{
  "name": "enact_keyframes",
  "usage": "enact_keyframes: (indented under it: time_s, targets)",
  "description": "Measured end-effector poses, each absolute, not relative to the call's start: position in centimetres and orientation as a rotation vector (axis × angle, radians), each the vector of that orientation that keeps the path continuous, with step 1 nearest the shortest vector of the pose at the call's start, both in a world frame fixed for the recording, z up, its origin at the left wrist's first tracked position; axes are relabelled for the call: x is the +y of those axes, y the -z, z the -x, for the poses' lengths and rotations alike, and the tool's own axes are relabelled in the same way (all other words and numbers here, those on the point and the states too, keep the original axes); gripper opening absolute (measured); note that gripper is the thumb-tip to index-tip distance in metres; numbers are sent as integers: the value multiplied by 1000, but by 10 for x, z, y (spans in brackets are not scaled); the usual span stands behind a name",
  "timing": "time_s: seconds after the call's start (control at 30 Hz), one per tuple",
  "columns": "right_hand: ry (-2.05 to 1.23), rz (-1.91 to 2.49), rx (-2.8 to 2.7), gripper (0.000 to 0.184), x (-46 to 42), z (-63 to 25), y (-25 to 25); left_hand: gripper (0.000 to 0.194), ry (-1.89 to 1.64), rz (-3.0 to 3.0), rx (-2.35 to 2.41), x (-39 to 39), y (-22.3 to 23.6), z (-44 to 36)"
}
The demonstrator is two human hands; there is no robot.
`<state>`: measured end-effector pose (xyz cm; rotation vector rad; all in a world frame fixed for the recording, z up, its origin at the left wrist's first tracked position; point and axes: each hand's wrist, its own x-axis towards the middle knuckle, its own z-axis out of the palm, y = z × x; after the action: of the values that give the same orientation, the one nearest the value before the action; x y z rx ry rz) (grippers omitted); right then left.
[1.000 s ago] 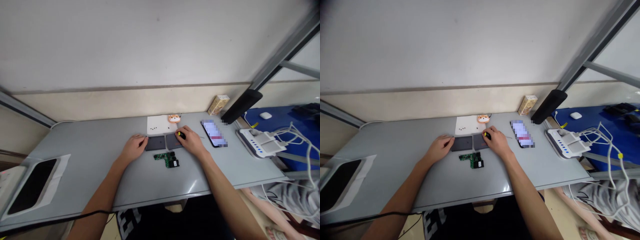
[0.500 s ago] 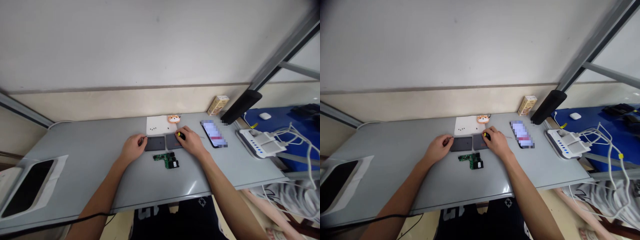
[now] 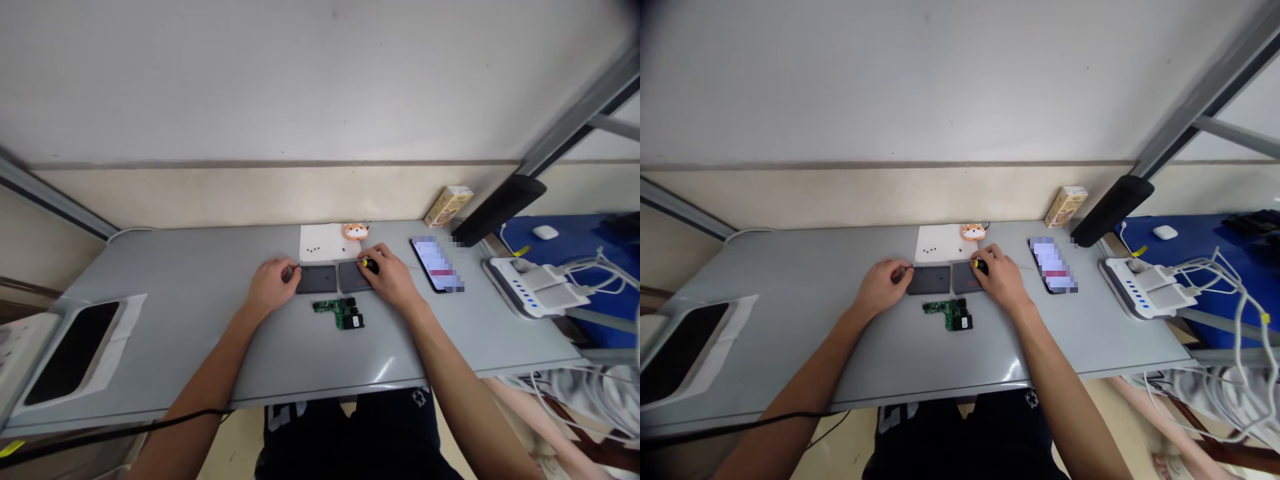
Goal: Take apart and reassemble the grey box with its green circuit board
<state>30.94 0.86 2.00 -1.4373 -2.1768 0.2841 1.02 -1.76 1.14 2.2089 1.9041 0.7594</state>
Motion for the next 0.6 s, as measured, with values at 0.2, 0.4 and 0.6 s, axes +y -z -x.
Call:
enact_keyframes:
  time_s: [0.2, 0.4, 0.6]
  targets:
    - [-309, 1454, -2156, 20, 10, -308, -18, 29, -754, -2242, 1883, -15, -8, -6]
    - [-328, 1476, -2121, 19, 11, -309, -17, 29, -777, -2165, 1910, -11, -1, -2]
    - [-354, 1470, -2106, 19, 12, -313, -17, 32, -806, -2177, 1822, -9, 3, 1]
